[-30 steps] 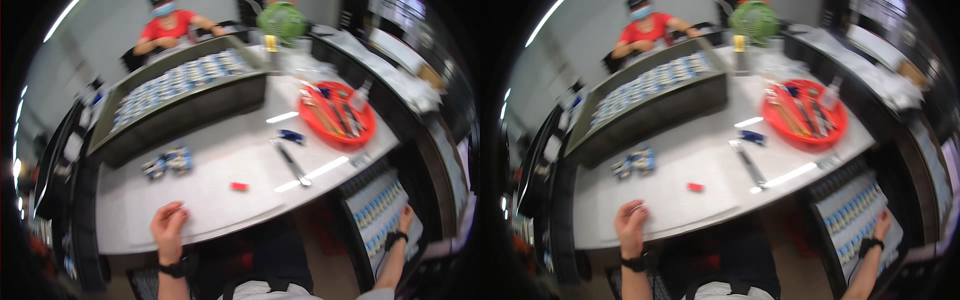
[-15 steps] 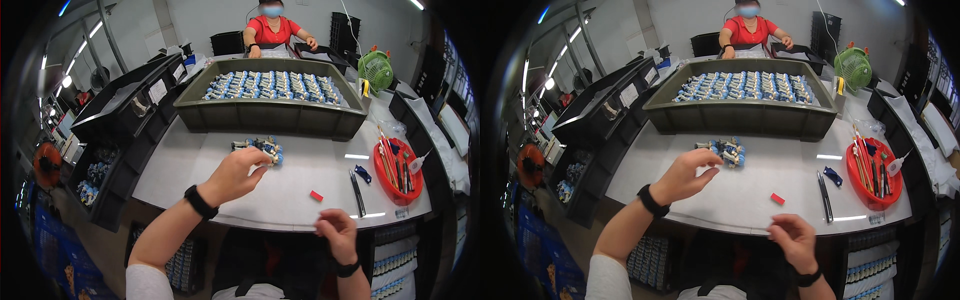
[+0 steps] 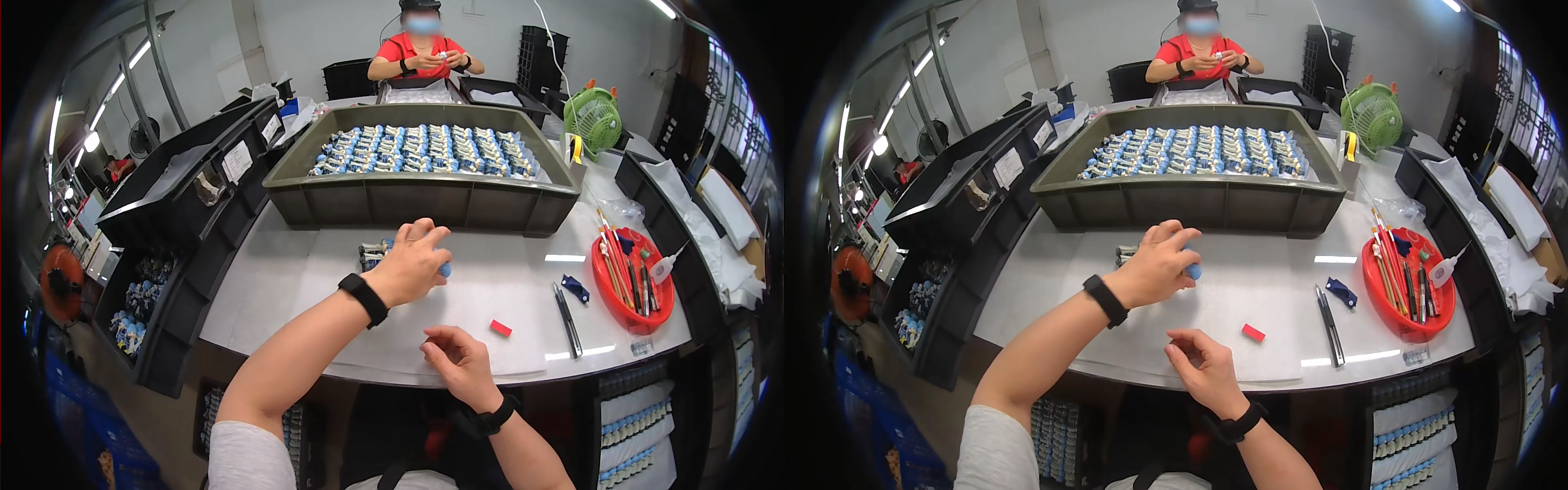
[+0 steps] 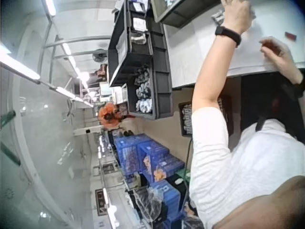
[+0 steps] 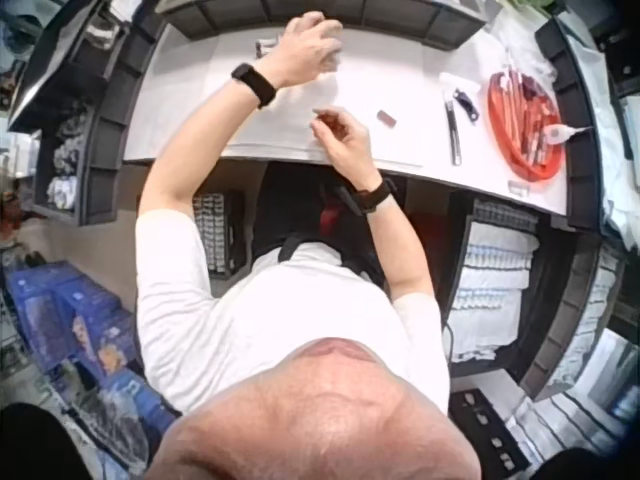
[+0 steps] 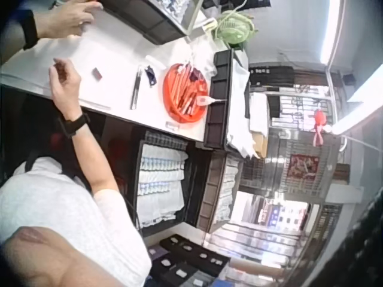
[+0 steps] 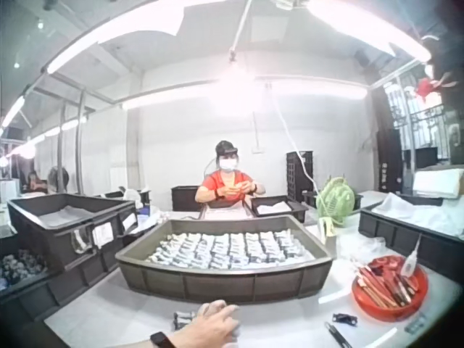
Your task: The person repeatedly picks up small blue-and-white figurines from a tray, attaches a small red piece to each one, and places the completed figures into a black bin. The process is repeated for multiple units.
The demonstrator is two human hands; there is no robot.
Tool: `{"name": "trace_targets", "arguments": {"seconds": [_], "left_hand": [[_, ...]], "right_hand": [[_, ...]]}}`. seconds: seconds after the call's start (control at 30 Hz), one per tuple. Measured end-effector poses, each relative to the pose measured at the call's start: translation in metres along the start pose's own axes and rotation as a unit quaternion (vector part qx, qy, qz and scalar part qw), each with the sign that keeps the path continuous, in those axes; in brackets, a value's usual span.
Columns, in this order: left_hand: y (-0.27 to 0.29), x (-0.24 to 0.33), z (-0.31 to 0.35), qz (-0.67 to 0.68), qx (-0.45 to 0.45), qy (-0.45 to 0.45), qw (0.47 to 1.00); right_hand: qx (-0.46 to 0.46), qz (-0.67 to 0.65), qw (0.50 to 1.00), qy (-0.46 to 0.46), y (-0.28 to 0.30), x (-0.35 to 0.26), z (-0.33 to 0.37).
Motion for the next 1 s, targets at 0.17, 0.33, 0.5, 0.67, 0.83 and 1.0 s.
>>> {"name": "trace_targets", "arguments": {"seconds": [0.17,0.33,0.5,0.67,0.83,1.0], "left_hand": [[0.039,0.003,0.048,0.498,0.035,0.311,0.809],[0.023,0.020,0.124,0.621,0.068,0.468,0.625],[0.000,0.025,0.143,0.653,0.159,0.490,0.555],[-0.019,0.025,0.138,0.655,0.211,0.466,0.556],[-0.022,0.026,0.139,0.662,0.222,0.457,0.551],[-0.023,0.024,0.141,0.693,0.226,0.442,0.522]], "right_hand": [[0.076,-0.078,0.994,0.009,0.008,-0.008,0.001],[0.028,-0.065,0.997,-0.021,0.004,-0.004,0.001],[-0.021,-0.013,1.000,-0.003,-0.006,-0.010,0.003],[-0.016,0.026,0.999,0.009,-0.005,-0.012,0.003],[0.001,0.045,0.999,0.010,-0.003,-0.007,0.002],[0.008,0.104,0.994,0.031,-0.001,-0.009,0.002]]}}
Point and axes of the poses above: each hand's wrist, its own z-axis away from the middle knuckle, its own y-axis out of the back of the hand, x = y × z, the point moved 8 cm from there along -z, towards the middle knuckle, and after that the axes turned 6 degrees about x, right-handed, at the moved point
